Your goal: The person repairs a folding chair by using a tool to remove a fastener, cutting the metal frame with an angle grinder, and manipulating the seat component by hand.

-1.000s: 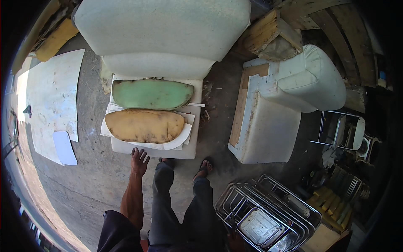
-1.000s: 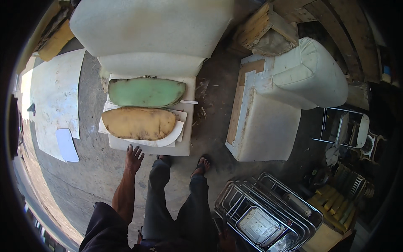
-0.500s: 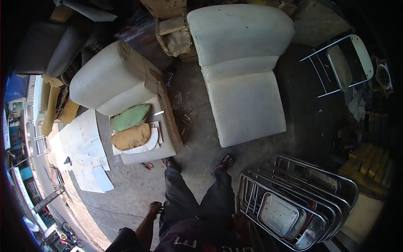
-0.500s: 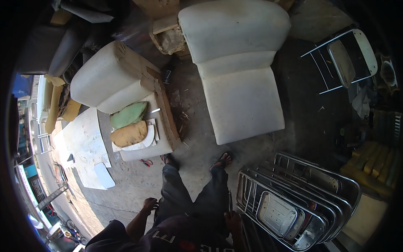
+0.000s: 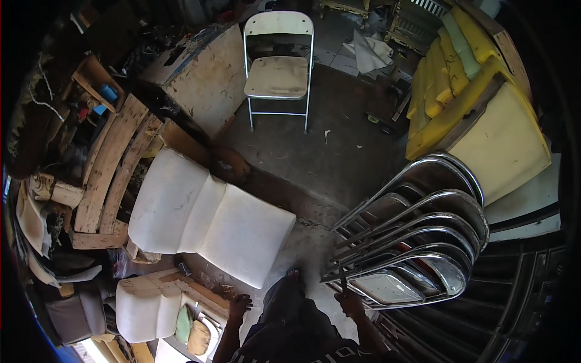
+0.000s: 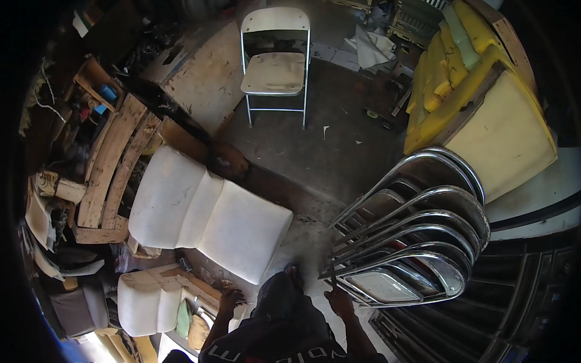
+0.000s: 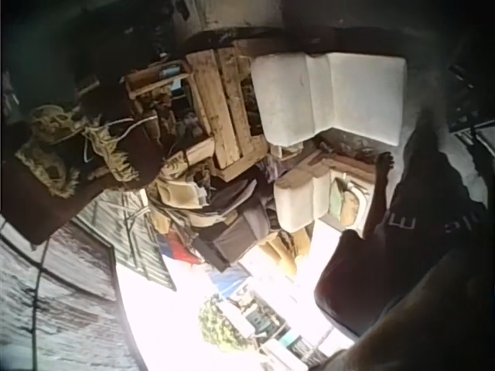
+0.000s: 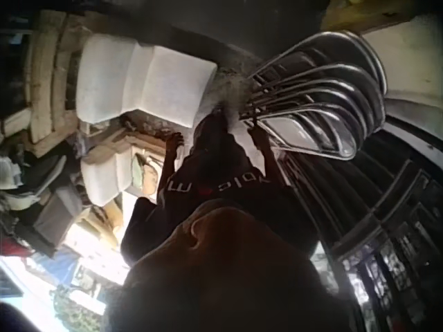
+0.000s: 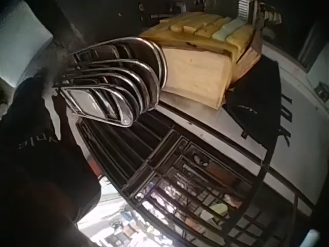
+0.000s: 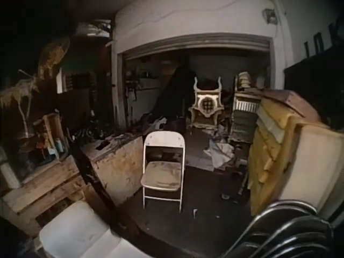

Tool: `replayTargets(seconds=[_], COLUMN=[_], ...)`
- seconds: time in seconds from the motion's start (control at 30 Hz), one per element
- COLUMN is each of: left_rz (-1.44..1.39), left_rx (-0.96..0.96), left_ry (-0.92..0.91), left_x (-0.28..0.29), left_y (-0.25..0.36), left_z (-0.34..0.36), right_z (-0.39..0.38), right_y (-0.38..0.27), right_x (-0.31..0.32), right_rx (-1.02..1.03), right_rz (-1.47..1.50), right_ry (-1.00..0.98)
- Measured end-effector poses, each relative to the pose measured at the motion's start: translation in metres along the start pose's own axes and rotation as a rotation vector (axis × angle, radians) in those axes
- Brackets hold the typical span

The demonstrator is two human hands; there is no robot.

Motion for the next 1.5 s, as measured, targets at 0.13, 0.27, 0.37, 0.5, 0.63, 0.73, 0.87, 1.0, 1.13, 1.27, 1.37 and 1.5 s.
replayTargets(seconds=[0.13, 0.27, 0.37, 0.5, 0.63, 0.73, 0.87, 1.0, 1.13, 1.27, 1.37, 1.5], left_rz=[0.365, 0.759, 0.453, -0.033, 0.054, 0.268, 0.176, -0.002, 0.032, 0.207, 0.294, 0.306], left_rx=[-0.055, -0.469, -0.201, 0.377, 0.406, 0.392, -0.156, -0.117, -0.083, -0.450, -0.439, -0.401], left_ry=[-0.094, -0.353, -0.840, -1.383, -1.552, -1.459, -1.373, -1.043, -0.532, -0.112, -0.003, 0.043], left_x=[-0.077, -0.237, -0.350, -0.462, -0.518, -0.539, -0.592, -0.608, -0.602, -0.600, -0.624, -0.679], left_y=[0.085, 0.235, 0.306, 0.400, 0.548, 0.630, 0.721, 0.773, 0.825, 0.896, 0.947, 0.993], left_z=[0.048, 0.068, 0.070, 0.051, 0.019, 0.021, 0.021, 0.081, 0.149, 0.191, 0.200, 0.231], right_z=[0.030, 0.111, 0.180, 0.275, 0.320, 0.362, 0.402, 0.462, 0.496, 0.494, 0.518, 0.596], right_y=[-0.050, -0.119, -0.153, -0.228, -0.300, -0.333, -0.372, -0.339, -0.235, -0.141, -0.087, -0.040], right_x=[0.030, 0.089, 0.119, 0.229, 0.331, 0.383, 0.462, 0.502, 0.536, 0.564, 0.573, 0.596], right_rx=[-0.358, -0.328, -0.383, -0.286, -0.269, -0.074, -0.099, -0.198, -0.528, -0.706, -0.791, -0.819], right_rz=[0.649, 0.854, 1.200, 1.475, 1.574, 1.510, 1.235, 0.713, 0.341, 0.355, 0.509, 0.665], right_ry=[-0.092, -0.140, -0.231, -0.220, -0.226, -0.105, -0.033, -0.345, -0.083, 0.066, 0.036, -0.051])
Point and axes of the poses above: each hand's wrist, its own z-axis towards the middle knuckle, its own x-axis out of the back of the hand, y = z × x, the point moved 7 cm from there along z, towards the middle knuckle, and after that the axes turned 5 degrees about -z, right-handed, at the moved point
